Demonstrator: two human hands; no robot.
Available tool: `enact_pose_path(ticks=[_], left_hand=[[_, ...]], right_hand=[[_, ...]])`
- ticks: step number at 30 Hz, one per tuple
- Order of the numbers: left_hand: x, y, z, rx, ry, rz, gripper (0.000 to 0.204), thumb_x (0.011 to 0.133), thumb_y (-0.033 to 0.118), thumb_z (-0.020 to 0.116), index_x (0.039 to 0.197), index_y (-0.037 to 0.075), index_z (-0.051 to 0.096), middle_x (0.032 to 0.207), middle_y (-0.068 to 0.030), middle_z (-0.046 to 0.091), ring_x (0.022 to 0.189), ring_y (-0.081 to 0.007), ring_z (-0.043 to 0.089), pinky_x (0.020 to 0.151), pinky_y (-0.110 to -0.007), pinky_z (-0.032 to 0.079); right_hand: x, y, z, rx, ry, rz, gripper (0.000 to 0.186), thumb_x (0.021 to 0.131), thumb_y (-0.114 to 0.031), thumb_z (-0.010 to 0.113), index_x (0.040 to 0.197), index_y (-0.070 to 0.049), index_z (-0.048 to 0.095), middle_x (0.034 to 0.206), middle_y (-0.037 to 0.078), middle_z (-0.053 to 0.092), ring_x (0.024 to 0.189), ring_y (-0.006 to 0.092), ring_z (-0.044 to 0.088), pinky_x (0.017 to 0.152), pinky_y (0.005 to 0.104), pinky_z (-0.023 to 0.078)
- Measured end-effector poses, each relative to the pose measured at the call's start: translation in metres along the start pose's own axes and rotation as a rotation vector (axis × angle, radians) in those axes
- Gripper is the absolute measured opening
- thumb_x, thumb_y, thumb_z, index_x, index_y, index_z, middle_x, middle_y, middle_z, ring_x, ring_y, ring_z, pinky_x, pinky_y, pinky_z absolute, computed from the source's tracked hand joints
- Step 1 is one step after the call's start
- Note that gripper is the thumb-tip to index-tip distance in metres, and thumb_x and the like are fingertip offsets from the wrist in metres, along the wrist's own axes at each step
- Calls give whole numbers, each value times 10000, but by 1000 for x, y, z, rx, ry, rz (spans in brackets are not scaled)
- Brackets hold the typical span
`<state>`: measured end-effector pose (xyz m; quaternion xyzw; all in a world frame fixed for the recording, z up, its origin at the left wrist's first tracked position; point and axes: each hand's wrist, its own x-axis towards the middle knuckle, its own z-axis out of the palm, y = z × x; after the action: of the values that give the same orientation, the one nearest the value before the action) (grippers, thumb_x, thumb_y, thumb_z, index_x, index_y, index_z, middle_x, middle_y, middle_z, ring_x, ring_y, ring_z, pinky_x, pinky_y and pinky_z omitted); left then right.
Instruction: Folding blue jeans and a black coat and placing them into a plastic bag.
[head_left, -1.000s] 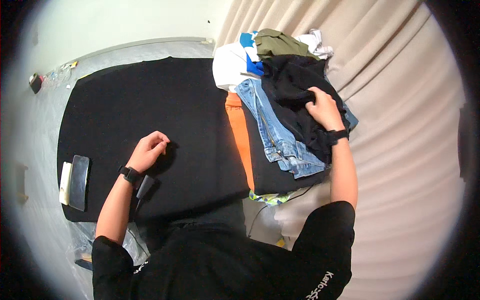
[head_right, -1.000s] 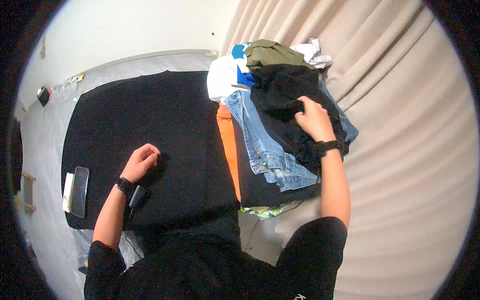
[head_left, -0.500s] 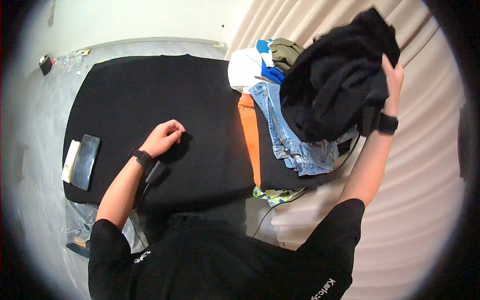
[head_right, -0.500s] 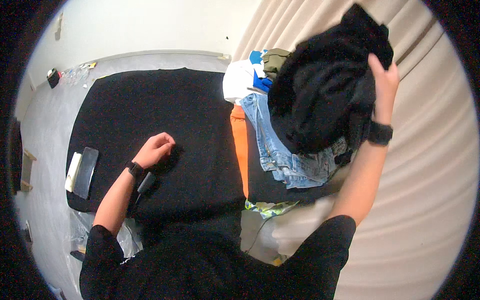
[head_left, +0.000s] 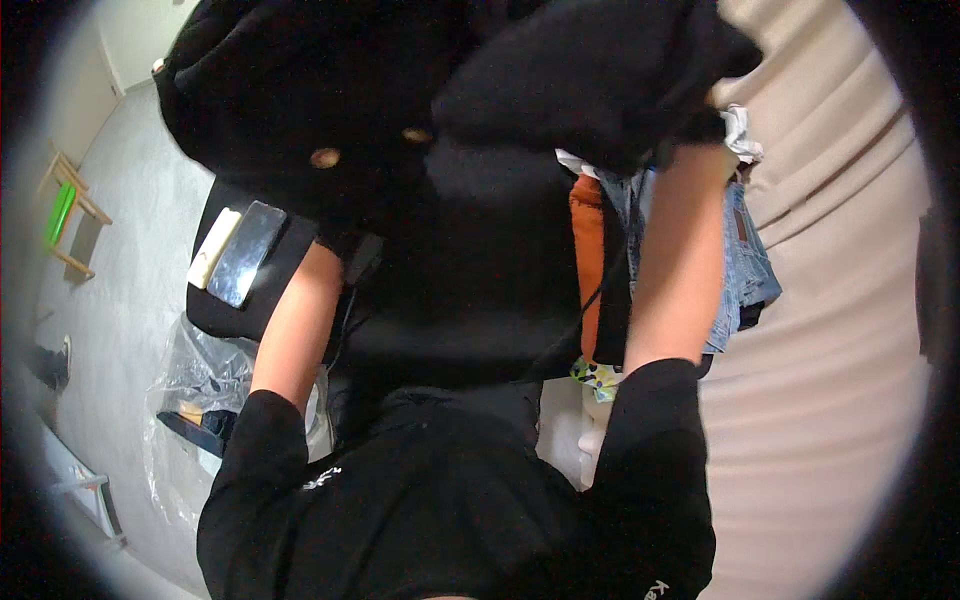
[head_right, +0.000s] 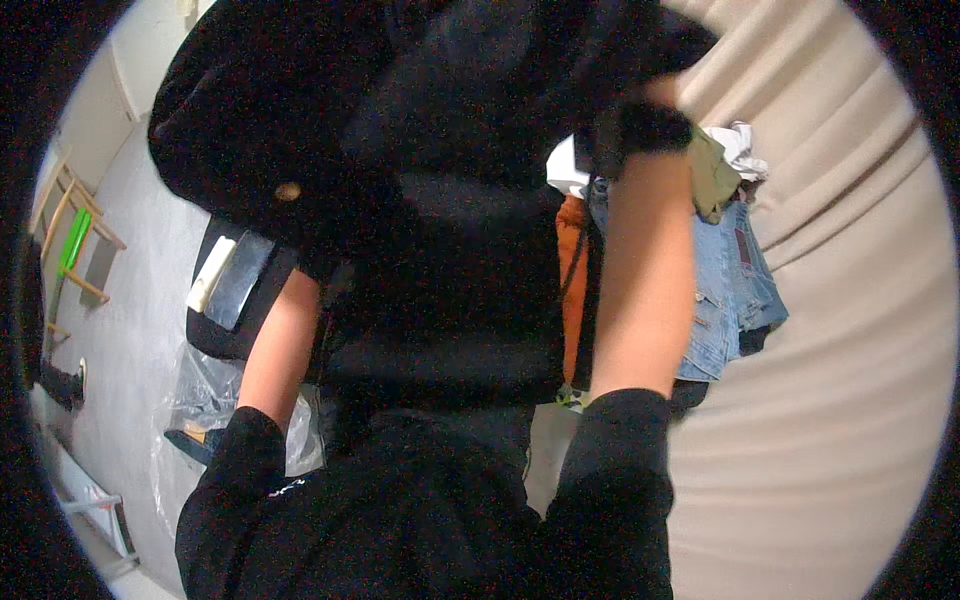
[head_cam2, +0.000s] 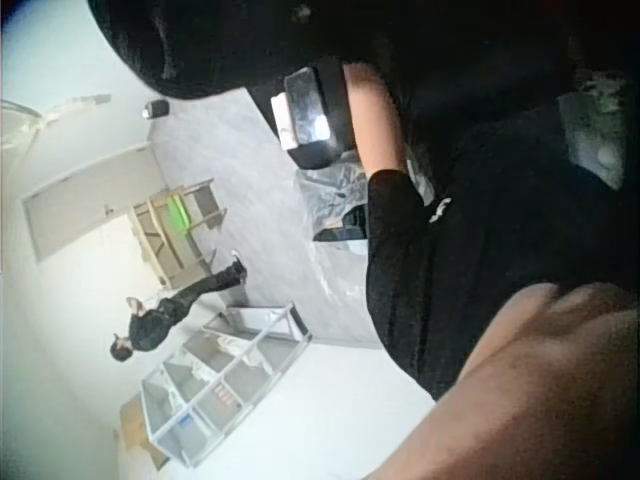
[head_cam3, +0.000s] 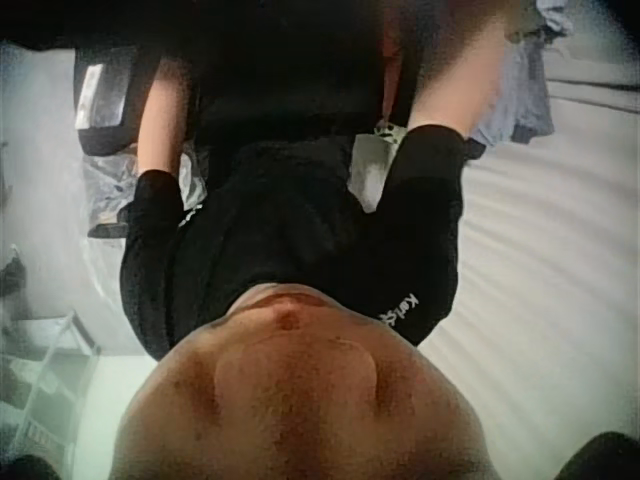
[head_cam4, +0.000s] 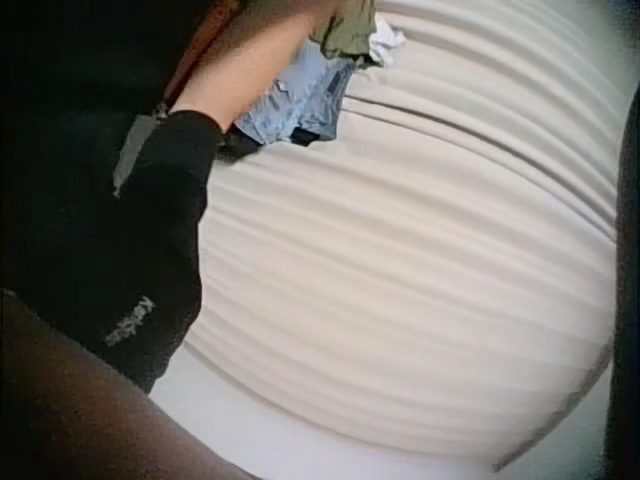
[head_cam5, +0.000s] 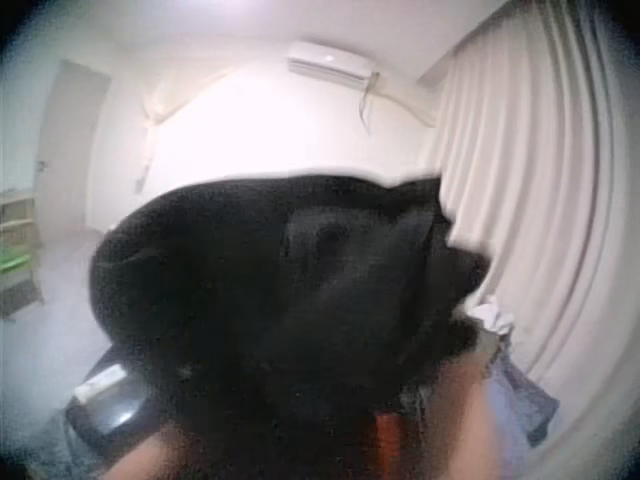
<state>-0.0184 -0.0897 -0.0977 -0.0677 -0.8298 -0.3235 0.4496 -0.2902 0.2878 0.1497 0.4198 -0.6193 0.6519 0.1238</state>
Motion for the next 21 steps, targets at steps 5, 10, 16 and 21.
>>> enact_pose_path(ticks=[5,10,16,21], left_hand=[[20,-8,-9,-3,4,47,362,952,246,488,1236,22,475,1053,-104,627,927,-273,590,847,-400,451],[24,1,-14,146,-1,-10,363,947,226,490,1246,20,474,1081,-108,624,945,-284,586,877,-404,439],[25,-36,-69,314,-44,-47,367,941,202,493,1257,17,473,1114,-112,620,967,-297,581,914,-409,424],[40,-84,-153,470,-69,-53,371,936,181,495,1267,15,473,1142,-115,616,985,-308,577,944,-413,411]], right_hand=[[-147,24,38,73,150,941,306,929,-225,511,1171,-53,583,1089,75,616,1005,199,580,906,313,455],[-228,-9,135,-103,303,779,732,822,-156,686,1408,68,308,1311,166,522,1203,213,495,1015,314,370],[-234,-58,144,-81,326,793,428,872,-13,600,1276,58,475,1254,156,566,1116,193,566,955,279,434],[-243,-51,131,-258,450,611,337,863,2,601,1196,17,555,1181,129,605,1098,197,571,919,305,462]])
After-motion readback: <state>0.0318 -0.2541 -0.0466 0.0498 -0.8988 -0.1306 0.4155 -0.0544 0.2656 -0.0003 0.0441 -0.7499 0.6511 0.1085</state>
